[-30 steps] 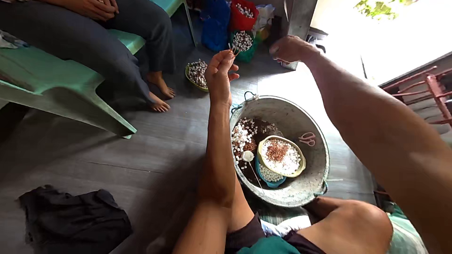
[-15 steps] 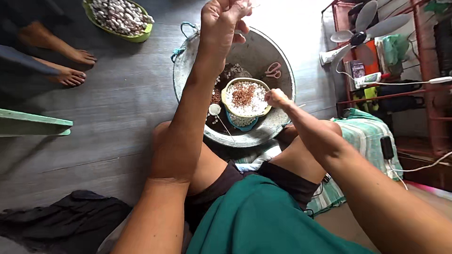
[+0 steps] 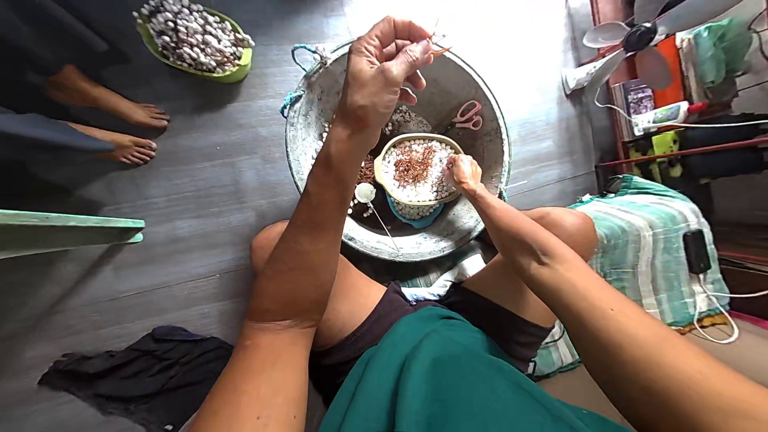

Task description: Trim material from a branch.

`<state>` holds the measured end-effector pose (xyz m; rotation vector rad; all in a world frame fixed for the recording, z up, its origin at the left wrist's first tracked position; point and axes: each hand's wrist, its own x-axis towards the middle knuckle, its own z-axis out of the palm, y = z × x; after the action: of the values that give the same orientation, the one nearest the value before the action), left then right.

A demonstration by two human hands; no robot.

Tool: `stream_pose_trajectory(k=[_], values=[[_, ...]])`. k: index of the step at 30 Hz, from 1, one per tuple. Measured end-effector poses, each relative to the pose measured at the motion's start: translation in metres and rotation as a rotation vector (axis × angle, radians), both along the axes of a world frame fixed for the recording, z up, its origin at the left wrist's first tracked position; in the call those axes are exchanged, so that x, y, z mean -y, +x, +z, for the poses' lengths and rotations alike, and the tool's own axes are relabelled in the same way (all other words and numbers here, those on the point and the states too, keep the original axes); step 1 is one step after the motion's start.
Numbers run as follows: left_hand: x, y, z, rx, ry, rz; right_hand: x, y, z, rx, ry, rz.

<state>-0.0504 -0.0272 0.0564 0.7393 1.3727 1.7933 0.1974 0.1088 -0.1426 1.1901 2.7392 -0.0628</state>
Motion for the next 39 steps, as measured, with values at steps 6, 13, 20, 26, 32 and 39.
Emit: stream_pose_trajectory(k=[6,13,20,26,32,39], values=[[-0.001,0.004,-0.002,0.006,-0.034,-0.005,-0.038,-0.017,-0.054,0.093,-0.361,-0.203],[-0.004,0.008,-0.005,-0.088,-0.019,0.015,-0.06,-0.013,-0.009,-0.131,-0.524,-0.273],[-0.018,0.03,-0.027,-0.229,-0.086,0.123,-0.056,-0.036,0.135,-1.063,-1.087,-0.102],[-0.025,0.051,-0.041,-0.33,-0.102,0.119,-0.025,-0.041,0.16,-1.388,-1.519,-0.023],[-0.032,0.064,-0.049,-0.576,-0.134,0.144,-0.023,-0.038,0.148,-1.406,-1.711,-0.117],[-0.034,0.063,-0.051,-0.591,-0.105,0.154,-0.031,-0.03,0.148,-1.437,-1.809,-0.3]])
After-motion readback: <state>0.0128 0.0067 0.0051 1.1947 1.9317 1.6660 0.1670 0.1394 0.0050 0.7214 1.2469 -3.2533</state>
